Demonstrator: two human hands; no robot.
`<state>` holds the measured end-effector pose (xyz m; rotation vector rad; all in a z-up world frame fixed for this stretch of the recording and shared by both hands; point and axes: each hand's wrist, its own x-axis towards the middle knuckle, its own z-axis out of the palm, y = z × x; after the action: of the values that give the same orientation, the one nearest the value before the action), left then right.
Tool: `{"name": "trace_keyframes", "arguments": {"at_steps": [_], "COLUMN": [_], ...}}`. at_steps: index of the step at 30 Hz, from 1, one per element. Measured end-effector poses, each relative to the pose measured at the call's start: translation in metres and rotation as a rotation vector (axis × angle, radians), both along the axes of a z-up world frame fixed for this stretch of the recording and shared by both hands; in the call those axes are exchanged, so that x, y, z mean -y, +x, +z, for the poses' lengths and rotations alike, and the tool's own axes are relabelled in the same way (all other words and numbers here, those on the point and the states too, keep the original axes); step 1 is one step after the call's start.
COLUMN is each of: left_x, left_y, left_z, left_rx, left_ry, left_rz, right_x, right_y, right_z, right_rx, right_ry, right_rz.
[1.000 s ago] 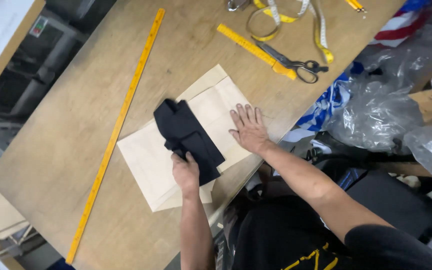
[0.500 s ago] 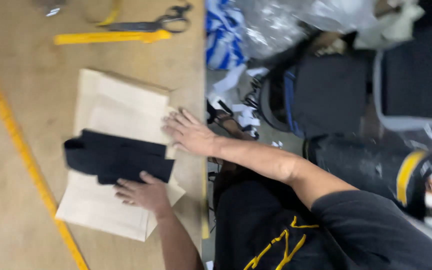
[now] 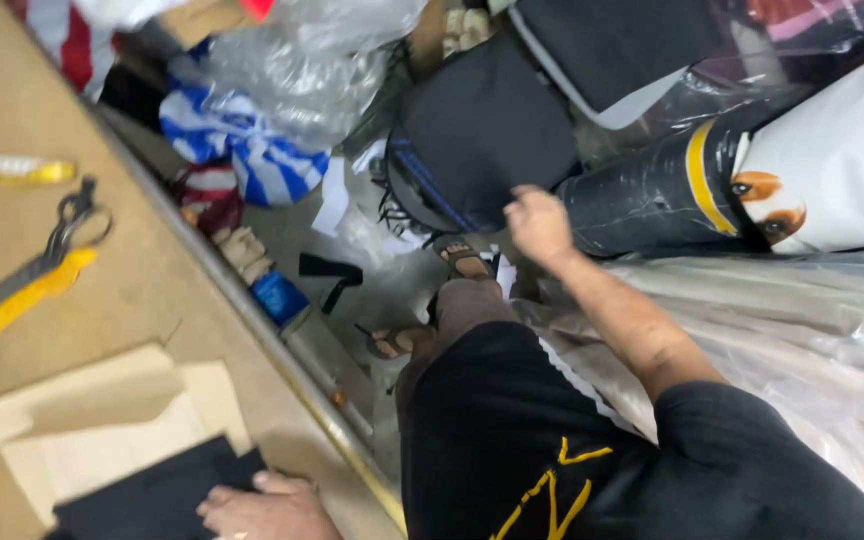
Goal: The person measures and cuts a long strip of black fabric using a yellow ruler and shears. They trim the fabric into smaller rectangular pieces, then handle a beige paper pattern and a folded black garment, placing the cut pieces on the table.
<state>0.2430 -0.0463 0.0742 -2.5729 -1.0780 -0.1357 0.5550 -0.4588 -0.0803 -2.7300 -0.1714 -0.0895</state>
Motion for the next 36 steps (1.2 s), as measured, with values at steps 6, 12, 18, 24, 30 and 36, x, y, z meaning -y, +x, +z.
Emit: {"name": "trace_keyframes", "arguments": {"at_steps": [6, 12, 18, 24, 30, 36], "left_x": [0.088, 0.193, 0.244, 0.261, 0.276, 0.311], "left_y": [0.076, 0.110, 0.131, 0.159, 0.235, 0.338], "left_z": [-0.049, -0.117, -0.130, -0.134, -0.073, -0.063], "left_rx": [0.087, 0.074, -0.155, -0.200, -0.353, -0.484], "left_ry": [-0.572, -0.862, -1.076, -1.149, -1.227, -1.390], "left_rz": [-0.250, -0.283, -0.007, 0.051, 0.123, -0.153], "right_x": [0.204, 0.275, 0.255, 0.240, 0.259, 0.231], "right_y": [0.122, 0.209, 0.256, 0.298, 0.302, 0.270], "right_z": [-0.043, -0.050, -0.028, -0.049, -0.050, 0.041], "right_rx": [-0.258, -0.405, -0.316, -0.221, -0.508, -0.375], "right_ry": [0.288, 0.778, 1.166, 1.487, 0.937, 1.711], "right_rz": [-0.619, -1.039, -1.395, -1.346, -1.053, -0.880]}}
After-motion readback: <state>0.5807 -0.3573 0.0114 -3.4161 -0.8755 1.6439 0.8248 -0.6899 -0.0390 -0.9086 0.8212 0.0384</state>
